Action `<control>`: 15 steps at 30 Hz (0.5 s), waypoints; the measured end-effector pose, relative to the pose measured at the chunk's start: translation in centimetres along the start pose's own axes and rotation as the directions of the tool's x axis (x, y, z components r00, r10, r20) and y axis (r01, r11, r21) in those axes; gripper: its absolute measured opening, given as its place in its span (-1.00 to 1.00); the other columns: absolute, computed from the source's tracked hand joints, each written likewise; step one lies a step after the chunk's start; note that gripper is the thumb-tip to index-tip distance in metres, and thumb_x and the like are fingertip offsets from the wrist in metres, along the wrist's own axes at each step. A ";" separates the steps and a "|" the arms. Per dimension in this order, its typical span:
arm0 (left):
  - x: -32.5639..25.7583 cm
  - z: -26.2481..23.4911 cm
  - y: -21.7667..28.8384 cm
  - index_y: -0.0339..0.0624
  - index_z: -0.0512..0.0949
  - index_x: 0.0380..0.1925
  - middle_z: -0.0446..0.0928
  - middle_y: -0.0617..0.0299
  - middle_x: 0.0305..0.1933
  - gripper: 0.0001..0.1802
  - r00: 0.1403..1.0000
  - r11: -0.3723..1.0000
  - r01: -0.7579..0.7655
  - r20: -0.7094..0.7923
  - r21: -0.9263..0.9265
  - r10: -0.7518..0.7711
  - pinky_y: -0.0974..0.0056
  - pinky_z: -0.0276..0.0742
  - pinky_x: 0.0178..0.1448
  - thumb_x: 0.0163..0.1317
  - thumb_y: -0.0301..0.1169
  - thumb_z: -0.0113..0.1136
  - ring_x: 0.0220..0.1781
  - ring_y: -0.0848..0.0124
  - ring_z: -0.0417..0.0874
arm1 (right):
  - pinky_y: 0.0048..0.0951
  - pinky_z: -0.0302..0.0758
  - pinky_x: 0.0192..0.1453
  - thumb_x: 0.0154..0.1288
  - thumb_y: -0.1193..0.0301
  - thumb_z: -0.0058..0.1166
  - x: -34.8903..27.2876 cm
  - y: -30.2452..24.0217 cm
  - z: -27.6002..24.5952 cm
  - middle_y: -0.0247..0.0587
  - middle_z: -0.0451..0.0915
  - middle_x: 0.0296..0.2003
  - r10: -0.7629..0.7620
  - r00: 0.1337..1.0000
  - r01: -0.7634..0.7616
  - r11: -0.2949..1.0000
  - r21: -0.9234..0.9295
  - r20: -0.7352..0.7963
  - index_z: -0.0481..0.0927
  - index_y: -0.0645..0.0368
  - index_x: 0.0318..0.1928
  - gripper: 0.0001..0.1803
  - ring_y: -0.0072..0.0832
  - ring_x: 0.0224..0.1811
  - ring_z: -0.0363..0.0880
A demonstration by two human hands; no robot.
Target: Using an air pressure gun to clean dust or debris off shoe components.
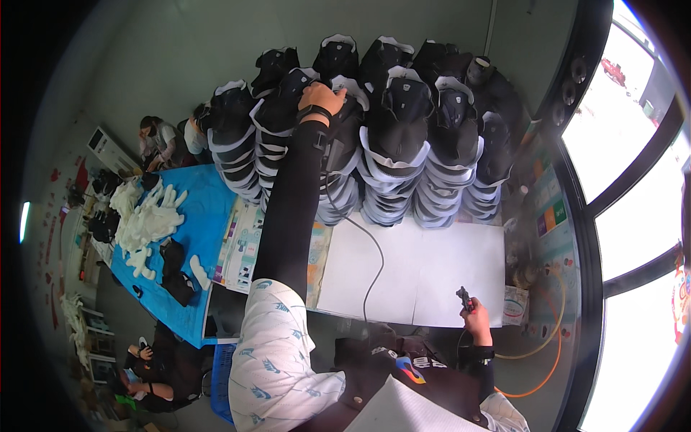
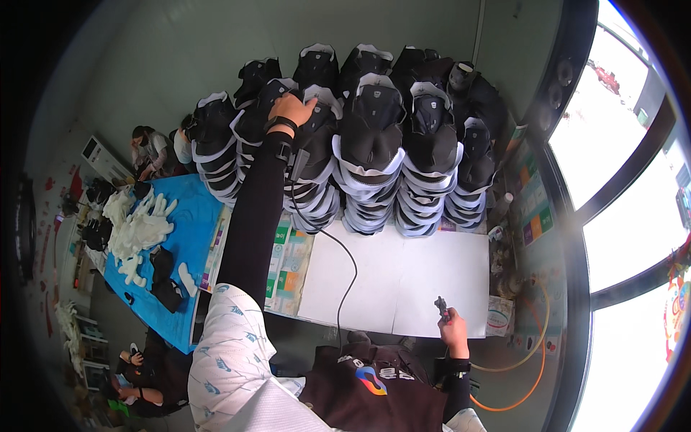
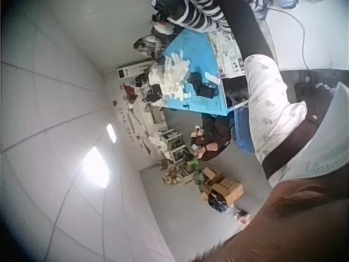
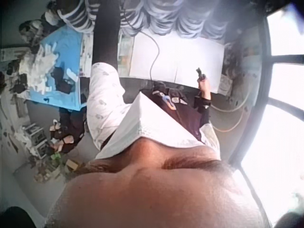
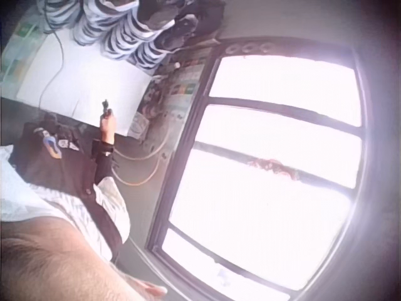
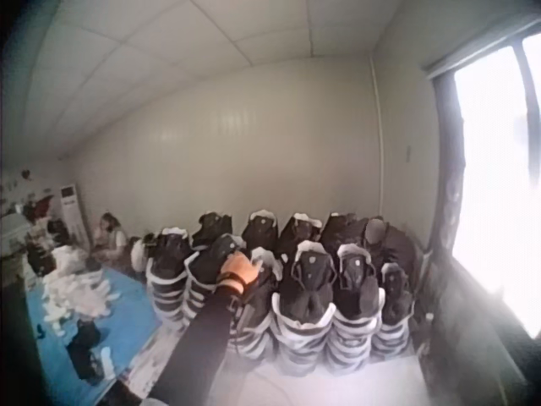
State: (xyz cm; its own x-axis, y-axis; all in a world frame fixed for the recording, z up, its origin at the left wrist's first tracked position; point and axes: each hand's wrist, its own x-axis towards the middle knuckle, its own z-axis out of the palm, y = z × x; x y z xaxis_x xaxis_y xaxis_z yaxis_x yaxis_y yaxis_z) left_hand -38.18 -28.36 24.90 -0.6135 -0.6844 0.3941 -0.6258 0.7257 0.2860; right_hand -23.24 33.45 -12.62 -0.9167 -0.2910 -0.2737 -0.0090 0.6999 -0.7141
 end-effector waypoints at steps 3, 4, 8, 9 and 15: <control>1.4 0.6 0.6 -0.36 0.56 0.09 0.59 -0.22 0.23 -0.22 0.999 0.991 -0.019 0.052 0.134 0.012 -0.01 0.70 0.19 0.26 0.21 0.33 0.19 -0.06 0.72 | 0.02 0.56 -0.18 0.17 0.49 0.10 1.1 1.5 0.5 0.20 0.66 -0.39 -0.014 0.999 0.013 1.000 -0.009 -0.042 0.58 0.26 -0.14 -0.77 0.19 -0.27 0.66; 0.4 0.8 1.8 -0.35 0.57 0.08 0.59 -0.19 0.23 -0.26 0.999 0.988 -0.010 0.051 0.153 0.002 -0.02 0.70 0.19 0.28 0.17 0.34 0.19 -0.05 0.72 | -0.02 0.55 -0.23 0.17 0.48 0.12 0.8 2.9 0.5 0.12 0.65 -0.43 -0.023 0.996 0.020 0.999 -0.037 -0.087 0.55 0.26 -0.15 -0.78 0.10 -0.32 0.69; -3.3 0.8 5.4 -0.23 0.58 0.09 0.62 -0.15 0.09 -0.44 0.904 0.943 -0.330 -0.280 0.024 0.324 -0.08 0.68 0.11 0.30 -0.02 0.35 0.09 -0.13 0.70 | 0.16 0.57 -0.07 0.32 0.46 0.04 1.9 2.9 0.3 0.29 0.69 -0.27 -0.009 0.991 -0.009 0.991 -0.131 -0.135 0.55 0.24 -0.05 -0.78 0.28 -0.13 0.65; -4.6 1.0 7.9 -0.19 0.58 0.10 0.61 -0.14 0.06 -0.46 0.867 0.904 -0.425 -0.307 -0.042 0.393 -0.11 0.67 0.06 0.30 -0.03 0.34 0.07 -0.16 0.69 | 0.17 0.60 -0.05 0.28 0.45 0.09 2.6 3.6 0.3 0.19 0.71 -0.22 0.004 0.993 -0.024 0.985 -0.173 -0.117 0.52 0.21 -0.06 -0.77 0.20 -0.13 0.68; -5.2 3.8 16.5 -0.36 0.51 0.11 0.57 -0.28 0.13 -0.30 0.951 0.963 -0.269 -0.162 -0.026 0.262 -0.17 0.63 0.16 0.31 0.09 0.31 0.15 -0.26 0.64 | 0.12 0.60 0.07 0.24 0.41 0.17 6.4 6.0 1.3 0.19 0.63 -0.09 -0.043 0.988 0.014 0.981 -0.194 -0.145 0.46 0.29 -0.02 -0.66 0.17 0.02 0.61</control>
State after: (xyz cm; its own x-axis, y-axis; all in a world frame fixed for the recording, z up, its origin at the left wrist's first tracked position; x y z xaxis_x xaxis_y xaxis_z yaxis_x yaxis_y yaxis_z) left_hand -47.08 -13.10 24.22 -0.6694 -0.4494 0.5915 -0.4246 0.8848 0.1917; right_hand -28.65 34.97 -19.46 -0.9637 -0.2231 -0.1465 -0.0991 0.8088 -0.5797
